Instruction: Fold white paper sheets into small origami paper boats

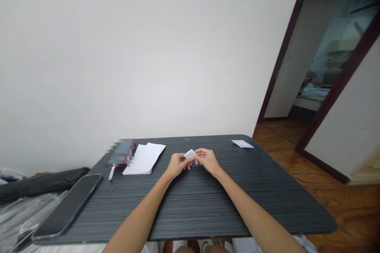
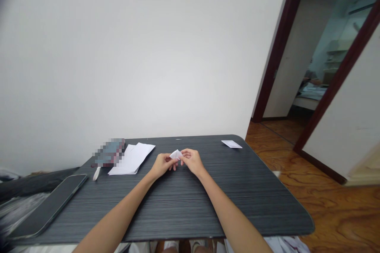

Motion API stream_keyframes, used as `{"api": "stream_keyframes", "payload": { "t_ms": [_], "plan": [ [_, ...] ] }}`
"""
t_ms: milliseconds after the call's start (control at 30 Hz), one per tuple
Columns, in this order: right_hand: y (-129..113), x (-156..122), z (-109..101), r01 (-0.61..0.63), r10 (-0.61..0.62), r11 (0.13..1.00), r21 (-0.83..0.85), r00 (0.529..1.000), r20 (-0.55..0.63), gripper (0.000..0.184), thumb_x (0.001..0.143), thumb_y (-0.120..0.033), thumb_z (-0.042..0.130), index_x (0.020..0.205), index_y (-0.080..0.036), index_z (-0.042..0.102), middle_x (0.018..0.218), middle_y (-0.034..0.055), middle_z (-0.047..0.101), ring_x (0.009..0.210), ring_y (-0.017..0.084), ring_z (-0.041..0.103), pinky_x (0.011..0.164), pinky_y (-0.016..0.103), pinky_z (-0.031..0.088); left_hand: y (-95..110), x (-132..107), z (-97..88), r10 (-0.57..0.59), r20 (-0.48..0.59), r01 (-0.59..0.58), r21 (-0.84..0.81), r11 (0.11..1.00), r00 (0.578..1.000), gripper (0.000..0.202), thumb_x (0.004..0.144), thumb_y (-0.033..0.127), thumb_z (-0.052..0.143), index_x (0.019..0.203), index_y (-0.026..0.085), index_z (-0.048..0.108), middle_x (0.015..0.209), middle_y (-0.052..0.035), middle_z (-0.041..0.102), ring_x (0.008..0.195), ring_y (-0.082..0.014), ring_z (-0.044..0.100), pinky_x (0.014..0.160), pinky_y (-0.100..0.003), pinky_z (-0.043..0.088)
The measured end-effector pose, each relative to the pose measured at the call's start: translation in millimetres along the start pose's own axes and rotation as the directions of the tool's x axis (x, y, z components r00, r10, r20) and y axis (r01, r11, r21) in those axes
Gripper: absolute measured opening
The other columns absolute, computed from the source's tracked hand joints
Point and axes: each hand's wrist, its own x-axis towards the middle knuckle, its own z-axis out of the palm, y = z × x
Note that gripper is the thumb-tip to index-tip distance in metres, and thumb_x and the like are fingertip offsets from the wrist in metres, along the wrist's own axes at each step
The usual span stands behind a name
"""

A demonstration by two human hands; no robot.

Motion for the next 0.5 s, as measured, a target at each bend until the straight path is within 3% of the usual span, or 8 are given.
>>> {"api": "stream_keyframes", "payload": {
  "t_ms": [100,267,400,500],
  "plan": [
    [-2.4,-2.0,0.0,0.016,-0.015,0.999,-0.029,0.999,0.041,0.026,0.059,-0.034,0.062,0.073,-0.012,0.059,0.058,0.0008,0.058,0.043,0.007,0.046,0.041,0.02,0.036,4.5,-2.3,-1.2,0.001,0.069,0.0,-0.004,1.0,0.998,0.038,0.072,0.044,0.048,0.065,0.009,0.06,0.048,-0.0028,0.058,0.036,-0.0056,0.042,0.039,-0.017,0.033],
    [-2.7,-4.0,-1.0,0.01,-0.006,0.994,-0.108,0.999,0.039,0.025,0.065,-0.037,0.056,0.064,-0.012,0.06,0.044,-0.0028,0.049,0.039,0.006,0.04,0.037,0.018,0.03,9.6,-5.4,2.3,-0.006,0.151,0.011,-0.035,0.999,0.988,0.042,0.072,0.046,0.046,0.06,0.009,0.06,0.041,-0.001,0.054,0.035,-0.0057,0.042,0.041,-0.016,0.032],
    [2.7,-1.6,-1.6,0.039,-0.034,0.988,-0.148,0.999,0.039,0.026,0.068,-0.036,0.052,0.062,-0.012,0.059,0.046,-0.002,0.051,0.043,0.008,0.043,0.041,0.018,0.033,7.6,-5.2,8.2,-0.075,0.122,0.081,-0.052,0.995,0.99,0.059,0.08,0.051,0.026,0.051,0.009,0.056,0.035,-0.0018,0.05,0.029,-0.0051,0.038,0.035,-0.017,0.026],
    [5.5,0.3,-1.6,0.087,-0.081,0.979,-0.182,0.996,0.039,0.026,0.07,-0.035,0.05,0.062,-0.012,0.06,0.053,0.0,0.055,0.05,0.009,0.048,0.047,0.019,0.036,6.0,-5.1,10.2,-0.073,0.057,0.074,-0.018,0.997,0.996,0.058,0.08,0.051,0.025,0.049,0.01,0.053,0.039,-0.0024,0.053,0.029,-0.0053,0.04,0.037,-0.017,0.028]
  ]
}}
